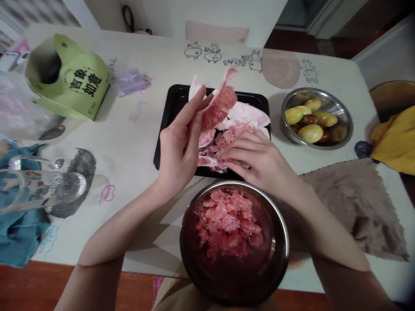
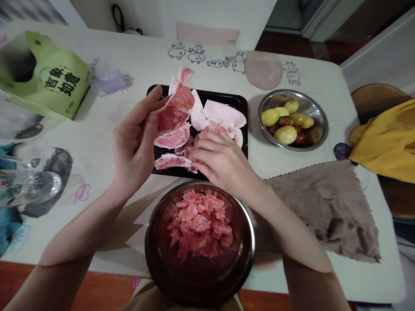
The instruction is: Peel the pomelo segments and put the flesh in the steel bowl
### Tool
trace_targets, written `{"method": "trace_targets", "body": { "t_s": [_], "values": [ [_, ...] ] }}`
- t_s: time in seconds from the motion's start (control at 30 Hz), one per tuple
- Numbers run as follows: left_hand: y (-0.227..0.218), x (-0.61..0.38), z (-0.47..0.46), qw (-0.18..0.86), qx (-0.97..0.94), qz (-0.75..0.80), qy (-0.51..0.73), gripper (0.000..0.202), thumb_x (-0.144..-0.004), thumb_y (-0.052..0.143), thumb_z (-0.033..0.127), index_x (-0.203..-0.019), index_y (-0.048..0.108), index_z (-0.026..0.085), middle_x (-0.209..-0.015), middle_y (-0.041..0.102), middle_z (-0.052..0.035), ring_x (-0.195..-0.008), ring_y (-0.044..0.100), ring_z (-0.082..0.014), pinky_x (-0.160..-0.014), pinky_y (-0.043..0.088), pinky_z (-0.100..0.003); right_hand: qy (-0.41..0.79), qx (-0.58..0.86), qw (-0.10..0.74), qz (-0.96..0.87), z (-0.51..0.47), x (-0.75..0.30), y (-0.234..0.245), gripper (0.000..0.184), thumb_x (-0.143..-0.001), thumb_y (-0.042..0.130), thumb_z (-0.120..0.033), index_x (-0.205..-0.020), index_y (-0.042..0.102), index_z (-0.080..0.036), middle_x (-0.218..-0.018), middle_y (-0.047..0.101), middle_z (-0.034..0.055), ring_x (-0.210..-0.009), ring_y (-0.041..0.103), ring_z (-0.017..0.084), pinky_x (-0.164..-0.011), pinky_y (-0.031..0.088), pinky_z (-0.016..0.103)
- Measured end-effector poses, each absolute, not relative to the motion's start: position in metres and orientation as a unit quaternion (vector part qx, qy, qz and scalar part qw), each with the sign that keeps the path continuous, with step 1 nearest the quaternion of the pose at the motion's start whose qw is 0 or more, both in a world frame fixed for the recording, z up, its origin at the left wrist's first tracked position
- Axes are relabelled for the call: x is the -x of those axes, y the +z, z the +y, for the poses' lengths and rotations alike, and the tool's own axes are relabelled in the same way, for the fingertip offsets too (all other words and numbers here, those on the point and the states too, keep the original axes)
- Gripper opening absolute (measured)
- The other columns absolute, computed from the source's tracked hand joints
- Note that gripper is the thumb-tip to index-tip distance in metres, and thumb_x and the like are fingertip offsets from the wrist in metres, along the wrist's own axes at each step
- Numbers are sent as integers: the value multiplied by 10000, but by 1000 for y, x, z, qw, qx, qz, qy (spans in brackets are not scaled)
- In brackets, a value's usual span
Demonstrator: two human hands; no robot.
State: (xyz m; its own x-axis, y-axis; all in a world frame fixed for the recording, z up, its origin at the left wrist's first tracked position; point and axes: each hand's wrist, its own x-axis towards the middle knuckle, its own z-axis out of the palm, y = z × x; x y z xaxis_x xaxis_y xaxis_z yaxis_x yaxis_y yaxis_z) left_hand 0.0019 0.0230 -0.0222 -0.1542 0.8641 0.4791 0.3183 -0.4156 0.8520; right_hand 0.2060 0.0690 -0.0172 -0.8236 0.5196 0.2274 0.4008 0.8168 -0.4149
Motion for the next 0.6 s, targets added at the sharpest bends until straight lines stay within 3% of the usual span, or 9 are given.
{"method": "trace_targets", "body": {
  "t_s": [0.1,0.2,0.33,0.5,0.6],
  "values": [
    [-14,1,22,212,-608,488,589,360,-1080,460,308,-1409,605,313,-1451,642,25,-1382,595,-225,-1226,467,-384,107,188,79,-973,76,-181,-29,177,-971,639,-308,-1055,723,-177,-1084,722,111,-1110,580,305,-973,398,463],
    [-9,2,21,215,-604,492,589,347,-1082,445,306,-1377,619,363,-1454,634,63,-1384,592,-211,-1239,455,-363,65,163,24,-984,82,-161,-33,173,-986,592,-273,-1047,701,-154,-1108,708,125,-1118,559,308,-984,368,457],
    [-7,1,20,219,-603,483,596,349,-1075,453,286,-1382,616,310,-1459,632,34,-1384,593,-220,-1251,449,-397,52,201,38,-977,92,-149,-32,220,-1016,485,-206,-948,692,-177,-1002,710,102,-1042,564,273,-934,342,421],
    [-6,1,20,272,-568,488,604,348,-1028,522,464,-1354,634,409,-1485,604,99,-1461,512,-283,-1292,383,-448,77,194,57,-976,99,-145,-36,227,-1012,454,-186,-943,670,-179,-930,715,77,-907,575,226,-920,335,380],
    [-6,2,19,284,-562,485,607,360,-1015,536,491,-1353,636,418,-1481,606,105,-1475,494,-293,-1297,370,-453,104,178,35,-978,99,-150,-37,229,-992,483,-174,-885,685,-186,-875,711,54,-866,581,208,-947,328,379]
  ]
}}
